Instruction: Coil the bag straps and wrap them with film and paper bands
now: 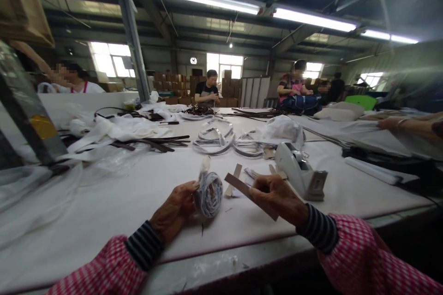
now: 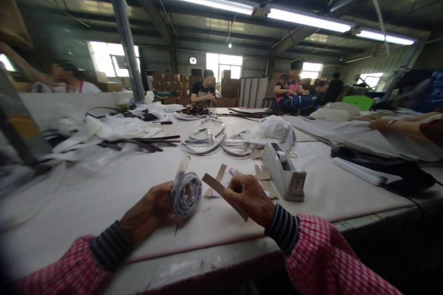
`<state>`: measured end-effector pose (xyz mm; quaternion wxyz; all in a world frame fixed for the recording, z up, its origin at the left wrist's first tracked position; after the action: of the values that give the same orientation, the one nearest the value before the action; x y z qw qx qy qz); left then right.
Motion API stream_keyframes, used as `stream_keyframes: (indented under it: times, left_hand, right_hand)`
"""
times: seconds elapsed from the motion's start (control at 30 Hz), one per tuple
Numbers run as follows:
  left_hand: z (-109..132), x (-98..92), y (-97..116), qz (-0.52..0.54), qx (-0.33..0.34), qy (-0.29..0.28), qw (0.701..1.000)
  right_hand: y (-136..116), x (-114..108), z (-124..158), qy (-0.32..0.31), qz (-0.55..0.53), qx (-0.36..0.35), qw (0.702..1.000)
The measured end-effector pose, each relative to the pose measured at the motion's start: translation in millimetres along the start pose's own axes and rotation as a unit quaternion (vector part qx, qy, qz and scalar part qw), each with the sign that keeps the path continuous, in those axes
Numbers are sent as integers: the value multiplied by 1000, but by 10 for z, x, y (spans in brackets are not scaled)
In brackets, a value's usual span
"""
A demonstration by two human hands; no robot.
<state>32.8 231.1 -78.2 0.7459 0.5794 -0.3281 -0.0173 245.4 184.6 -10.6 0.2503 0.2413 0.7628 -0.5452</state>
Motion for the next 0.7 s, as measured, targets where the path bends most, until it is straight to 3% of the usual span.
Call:
stream_keyframes:
  times: [0.1, 0.17, 0.27, 0.37, 0.7]
  left_hand:
    - [-28, -1, 13, -7, 16, -16, 1000]
    - [-42, -2, 11, -5, 22, -29, 999]
    - [-43, 14, 5, -6, 21, -49, 999]
    - [-27, 35, 31, -11, 26, -56, 998]
    - [-24, 43, 50, -20, 28, -51, 998]
  right_hand:
    - [-169, 324, 7, -91, -46, 31, 994]
    - [-278, 413, 7, -110, 2, 31, 993]
    - [-403, 386, -28, -88, 118, 13, 989]
    - [-430, 386, -32, -103, 182, 8, 978]
    - [-426, 317, -63, -87, 181, 17, 980]
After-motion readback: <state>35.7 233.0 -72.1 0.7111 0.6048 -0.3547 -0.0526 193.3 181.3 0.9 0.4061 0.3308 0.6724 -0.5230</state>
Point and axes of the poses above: each hand's wrist, its own z-axis away from the middle knuckle, its own x-axis out of the palm, y = z × x, the point moved 10 cm from there along -z, towards the middle knuckle, and after that the axes turned 4 degrees about -x, right-handed, at the moved point
